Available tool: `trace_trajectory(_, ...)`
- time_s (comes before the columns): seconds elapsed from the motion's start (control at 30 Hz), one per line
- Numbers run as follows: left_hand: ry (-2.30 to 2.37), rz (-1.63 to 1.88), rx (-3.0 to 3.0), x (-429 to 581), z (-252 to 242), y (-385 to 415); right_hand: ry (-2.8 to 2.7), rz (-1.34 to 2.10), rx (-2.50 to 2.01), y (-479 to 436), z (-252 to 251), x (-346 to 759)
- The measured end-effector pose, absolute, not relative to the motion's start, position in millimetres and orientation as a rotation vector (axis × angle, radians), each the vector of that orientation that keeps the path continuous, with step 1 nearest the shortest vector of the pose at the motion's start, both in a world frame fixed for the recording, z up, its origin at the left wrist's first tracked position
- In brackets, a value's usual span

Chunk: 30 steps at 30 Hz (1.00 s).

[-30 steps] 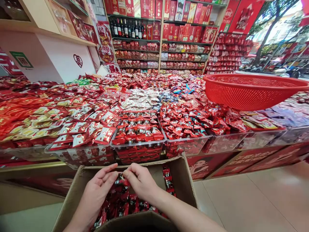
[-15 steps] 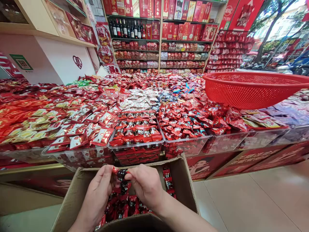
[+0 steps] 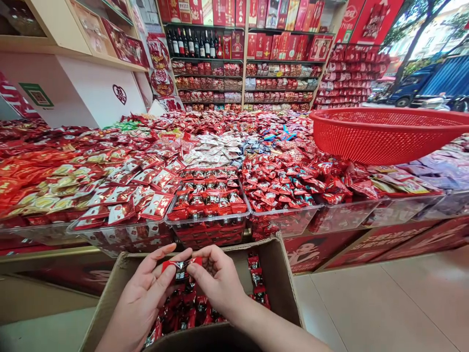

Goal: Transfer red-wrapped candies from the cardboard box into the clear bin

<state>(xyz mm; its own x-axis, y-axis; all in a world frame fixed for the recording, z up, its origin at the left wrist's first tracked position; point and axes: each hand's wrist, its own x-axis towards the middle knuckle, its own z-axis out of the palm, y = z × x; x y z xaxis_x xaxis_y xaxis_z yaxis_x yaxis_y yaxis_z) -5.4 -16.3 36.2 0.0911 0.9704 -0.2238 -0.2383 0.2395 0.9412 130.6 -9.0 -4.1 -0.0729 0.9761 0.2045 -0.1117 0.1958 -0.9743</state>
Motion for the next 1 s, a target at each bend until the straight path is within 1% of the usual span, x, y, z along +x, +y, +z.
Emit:
trace_trajectory(0.1,1.092,1.108,0.794,-2,37,-18,-1.114,1.358,-0.898,-7,-3,129)
trace_trajectory(0.27,1.148,1.111,0.844,-3,33,-16,-1.09,1.32,-0.924,-6,-2,133)
trace_trajectory(0.4,1.163,1.13,1.051,-10,20,-11,-1.315,1.347,-0.937,-5,5,143)
trace_trajectory(0.5,1.152,1.112,1.258,-11,11,-10,-1.461,1.442,-0.872,-4,14,152)
trace_trajectory(0.63,1.122,0.993,1.49,-7,18,-10,-1.664,1.474,-0.906,-2,31,163)
trace_trajectory(0.73,1.111,1.017,1.898,-4,44,-2,-1.623,1.392,-0.898,8,50,173)
trace_trajectory(0.8,1.135,1.14,2.235,-3,66,11,-1.532,1.266,-0.868,22,65,181)
trace_trajectory(0.87,1.169,1.244,2.438,-2,86,29,-1.503,1.093,-0.858,39,80,189)
trace_trajectory(0.93,1.227,1.218,2.582,-1,100,48,-1.504,0.9,-0.89,56,93,196)
trace_trajectory(1.0,1.282,1.09,2.704,-1,106,67,-1.528,0.736,-0.956,71,99,200)
